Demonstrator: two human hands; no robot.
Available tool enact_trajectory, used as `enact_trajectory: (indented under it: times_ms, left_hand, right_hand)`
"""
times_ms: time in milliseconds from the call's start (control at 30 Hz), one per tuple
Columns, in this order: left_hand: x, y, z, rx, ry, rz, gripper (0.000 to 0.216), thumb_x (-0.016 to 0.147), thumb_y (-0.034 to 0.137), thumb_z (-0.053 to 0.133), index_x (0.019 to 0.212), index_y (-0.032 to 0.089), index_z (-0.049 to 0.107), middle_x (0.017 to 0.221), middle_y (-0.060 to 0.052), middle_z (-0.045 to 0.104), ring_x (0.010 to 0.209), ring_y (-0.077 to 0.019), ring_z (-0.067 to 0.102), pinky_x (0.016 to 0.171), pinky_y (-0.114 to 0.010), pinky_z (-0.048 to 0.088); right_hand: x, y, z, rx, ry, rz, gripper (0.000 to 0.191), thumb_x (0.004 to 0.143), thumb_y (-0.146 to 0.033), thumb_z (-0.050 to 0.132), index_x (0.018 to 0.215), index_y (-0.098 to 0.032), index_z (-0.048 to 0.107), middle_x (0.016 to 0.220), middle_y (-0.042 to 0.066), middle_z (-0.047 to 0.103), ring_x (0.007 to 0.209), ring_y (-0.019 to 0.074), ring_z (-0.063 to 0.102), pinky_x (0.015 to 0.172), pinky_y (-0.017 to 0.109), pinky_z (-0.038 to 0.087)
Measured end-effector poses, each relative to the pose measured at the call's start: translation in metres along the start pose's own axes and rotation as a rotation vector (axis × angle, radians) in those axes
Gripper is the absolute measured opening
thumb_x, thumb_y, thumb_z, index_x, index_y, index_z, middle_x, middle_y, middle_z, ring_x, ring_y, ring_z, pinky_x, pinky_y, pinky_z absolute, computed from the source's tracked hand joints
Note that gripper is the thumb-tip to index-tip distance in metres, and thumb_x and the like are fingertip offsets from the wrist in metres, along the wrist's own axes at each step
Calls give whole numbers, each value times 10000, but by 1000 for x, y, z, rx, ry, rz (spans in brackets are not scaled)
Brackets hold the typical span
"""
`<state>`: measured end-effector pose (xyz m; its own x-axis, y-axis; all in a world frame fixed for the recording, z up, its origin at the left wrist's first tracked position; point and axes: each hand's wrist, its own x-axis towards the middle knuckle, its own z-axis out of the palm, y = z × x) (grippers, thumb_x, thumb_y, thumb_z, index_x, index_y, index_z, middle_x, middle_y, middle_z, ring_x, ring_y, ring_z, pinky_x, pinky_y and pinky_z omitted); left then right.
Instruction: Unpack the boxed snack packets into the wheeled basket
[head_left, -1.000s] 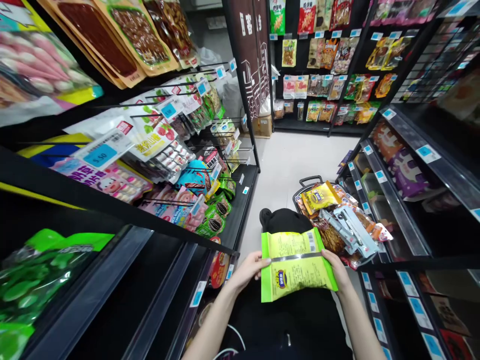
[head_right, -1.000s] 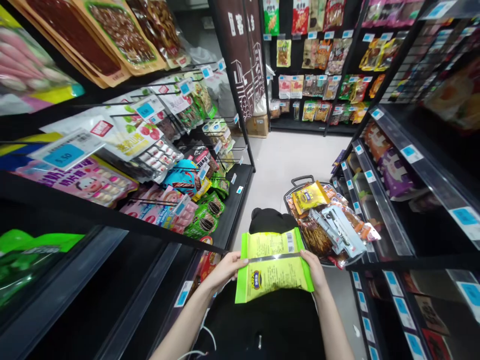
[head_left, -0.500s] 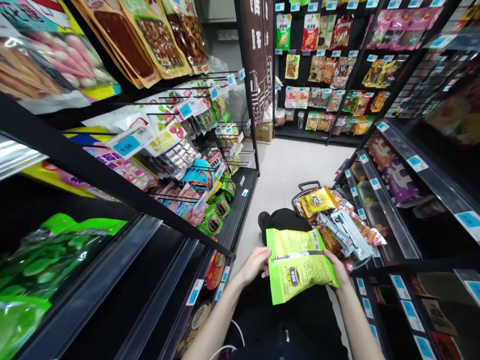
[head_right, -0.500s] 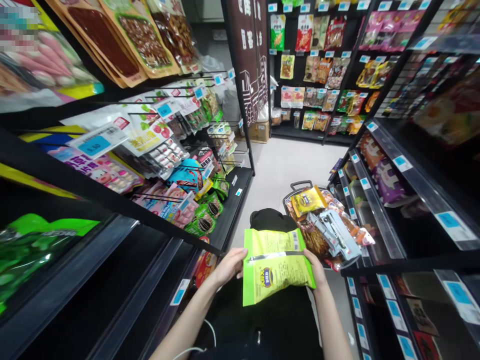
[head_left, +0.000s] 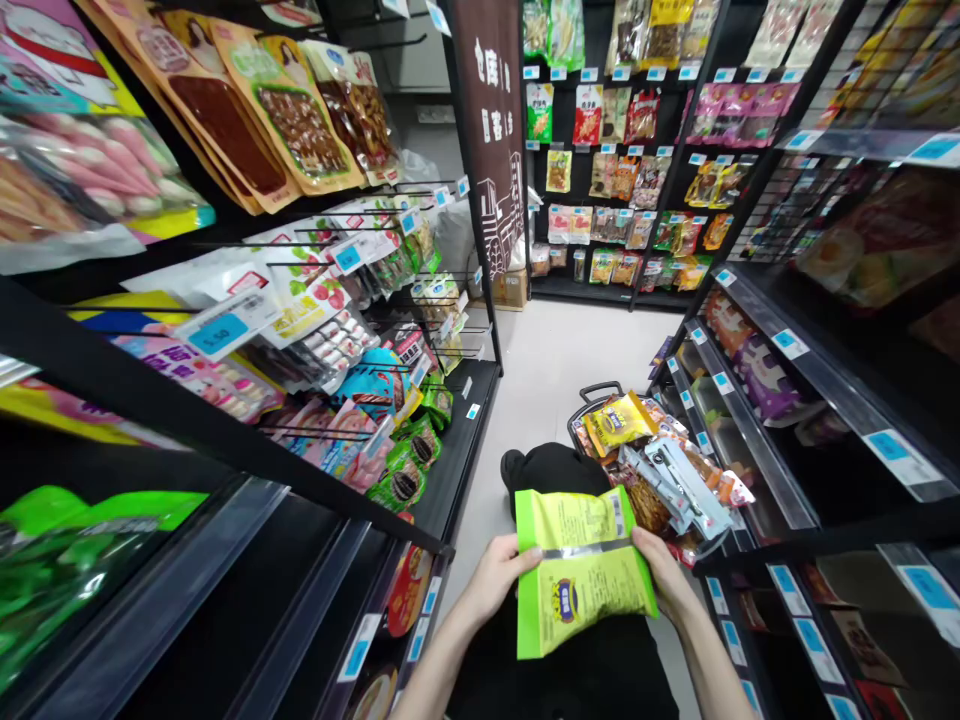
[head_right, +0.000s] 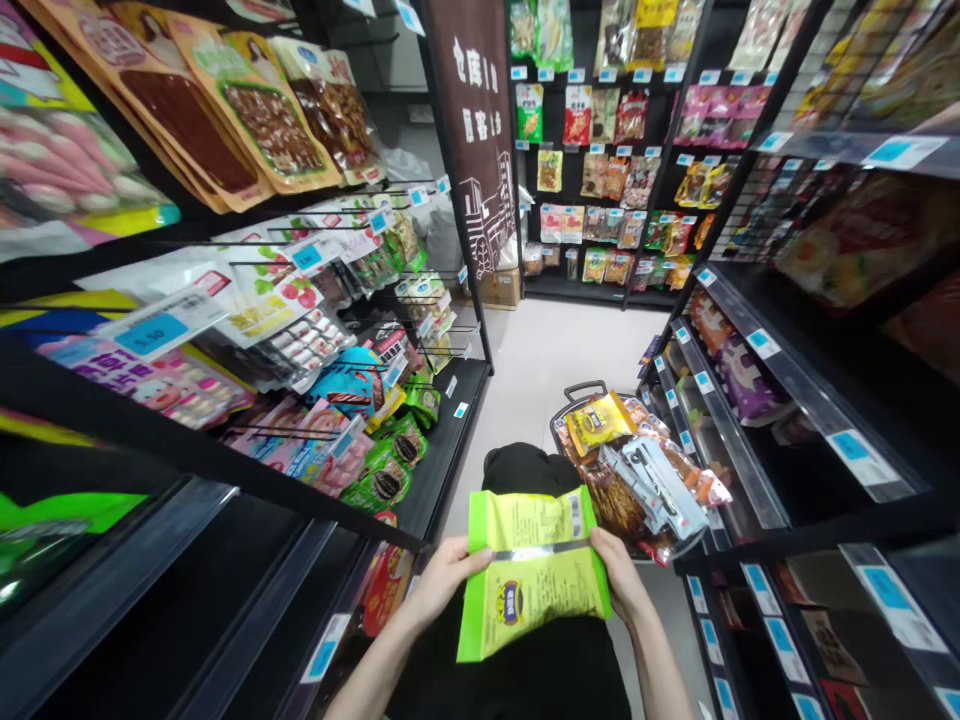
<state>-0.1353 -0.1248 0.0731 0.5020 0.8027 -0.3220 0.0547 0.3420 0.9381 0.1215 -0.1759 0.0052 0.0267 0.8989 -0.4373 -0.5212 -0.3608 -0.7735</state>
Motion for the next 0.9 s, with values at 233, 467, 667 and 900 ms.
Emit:
enact_trajectory:
  times_ms: [233, 467, 667, 900]
  left_hand:
    - [19, 9, 11, 3, -75, 1, 567, 675, 624, 688, 880, 96, 709, 819, -74, 717, 760, -218, 627, 687, -283, 455]
    - [44, 36, 17, 549, -58, 120, 466, 880, 535, 469, 820, 138, 705, 748, -29, 688, 695, -175, 586, 670, -264, 436]
    - [80, 34, 27, 1018, 220, 339, 436, 922, 348, 456, 1345, 257, 511, 1228, -62, 639, 1137, -233, 539, 969, -385, 430]
    - [106, -11, 28, 1520, 498, 696, 529, 846, 361, 558, 1366, 282, 502, 1480, -90, 430, 1348, -287, 360, 1077, -441, 278]
  right_hand:
    - [-1, 10, -16, 19, 275, -63, 561, 585, -665, 759, 851, -171, 744, 904, 107, 744, 1005, 341, 654, 868, 436, 521]
    - [-11, -1, -46, -55, 238, -212, 482, 643, -520, 788, 987, -191, 718, 995, 110, 731, 958, 312, 671, 810, 412, 536]
    - [7, -94, -113, -345, 677, -370, 561, 616, -601, 756, 953, -154, 716, 841, 79, 737, 770, 271, 672, 658, 325, 526]
    - [119, -172, -153, -758, 1108, -577, 641, 731, -734, 514, 854, -126, 674, 781, 109, 697, 776, 267, 615, 680, 316, 448]
